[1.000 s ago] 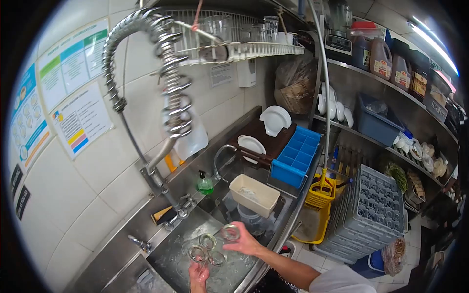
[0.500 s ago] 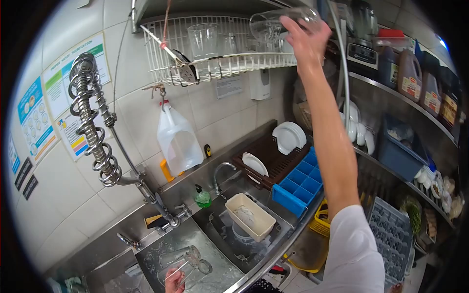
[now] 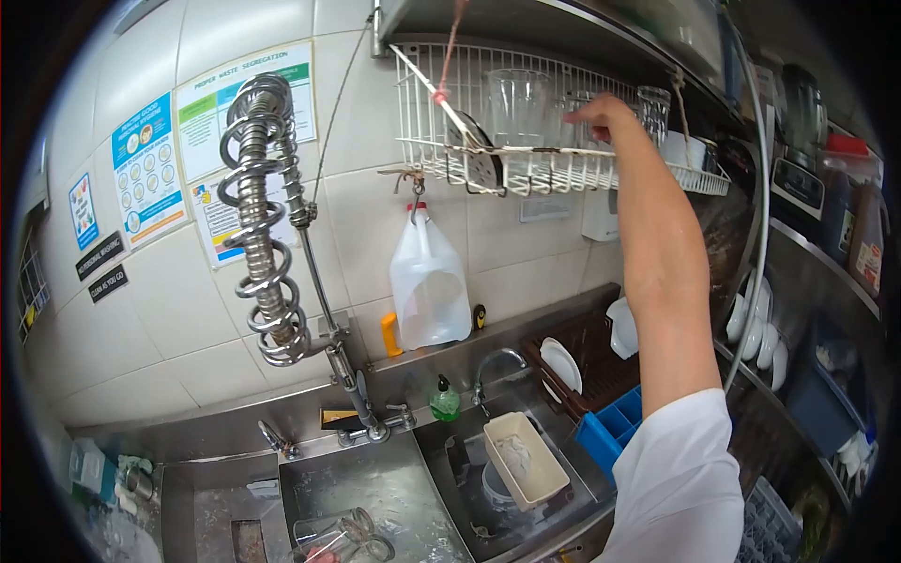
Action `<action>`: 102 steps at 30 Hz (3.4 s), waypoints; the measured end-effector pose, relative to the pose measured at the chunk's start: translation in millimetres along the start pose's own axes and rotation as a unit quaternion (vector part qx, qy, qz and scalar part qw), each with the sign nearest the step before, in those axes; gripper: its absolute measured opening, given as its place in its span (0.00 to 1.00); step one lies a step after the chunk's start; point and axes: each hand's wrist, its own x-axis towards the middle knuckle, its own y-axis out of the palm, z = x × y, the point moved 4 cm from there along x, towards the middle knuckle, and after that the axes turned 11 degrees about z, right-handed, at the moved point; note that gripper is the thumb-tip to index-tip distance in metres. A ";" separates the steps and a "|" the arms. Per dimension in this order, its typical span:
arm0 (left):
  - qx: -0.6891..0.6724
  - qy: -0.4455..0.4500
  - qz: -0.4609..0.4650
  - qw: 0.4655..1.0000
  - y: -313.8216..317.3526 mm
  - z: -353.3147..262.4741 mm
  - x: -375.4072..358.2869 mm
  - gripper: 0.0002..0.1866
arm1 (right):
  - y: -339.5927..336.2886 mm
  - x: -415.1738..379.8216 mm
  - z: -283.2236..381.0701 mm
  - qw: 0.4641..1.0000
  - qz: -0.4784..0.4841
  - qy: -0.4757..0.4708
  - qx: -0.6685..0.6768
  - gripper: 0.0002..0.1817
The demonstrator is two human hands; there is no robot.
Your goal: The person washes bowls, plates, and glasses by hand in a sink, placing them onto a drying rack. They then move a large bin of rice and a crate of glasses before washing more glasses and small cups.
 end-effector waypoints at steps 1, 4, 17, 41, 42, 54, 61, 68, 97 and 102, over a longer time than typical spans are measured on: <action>-0.009 0.001 0.041 0.999 4.0 -3.6 -0.9 0.11 | 4.2 3.0 -4.7 0.999 0.013 0.013 0.050 0.24; -0.046 0.010 0.021 0.999 5.9 -3.3 4.2 0.12 | 0.4 3.4 -18.3 0.993 0.010 -0.001 0.114 0.25; 0.074 -0.082 0.544 0.832 185.2 23.8 82.1 0.22 | 423.8 -536.6 -75.4 0.616 0.413 0.195 0.642 0.38; 0.068 -0.066 0.204 0.974 56.7 2.6 42.8 0.13 | -58.1 -135.3 31.1 0.981 -0.168 -0.078 0.056 0.47; 0.036 -0.071 0.201 0.976 51.0 4.3 33.9 0.14 | -54.7 -116.2 41.7 0.981 -0.162 -0.092 0.060 0.47; -0.064 -0.011 0.060 0.996 43.7 -0.2 -15.8 0.12 | 6.7 -21.6 43.5 0.998 -0.016 -0.047 0.043 0.35; -0.113 -0.025 0.330 0.937 48.6 35.5 52.0 0.13 | 51.7 -283.2 11.0 0.913 -0.323 -0.217 0.123 0.16; -0.267 -0.163 0.510 0.801 177.5 81.8 97.6 0.22 | 381.0 -543.6 -44.1 0.775 0.391 -0.093 0.488 0.63; 0.051 -0.054 0.116 0.991 -5.7 13.2 8.8 0.17 | -2.2 -79.5 -0.5 0.982 -0.148 0.084 -0.076 0.46; 0.055 0.037 0.268 0.961 52.4 -15.7 -11.0 0.17 | -3.7 -45.3 -22.8 0.973 -0.166 0.077 -0.144 0.34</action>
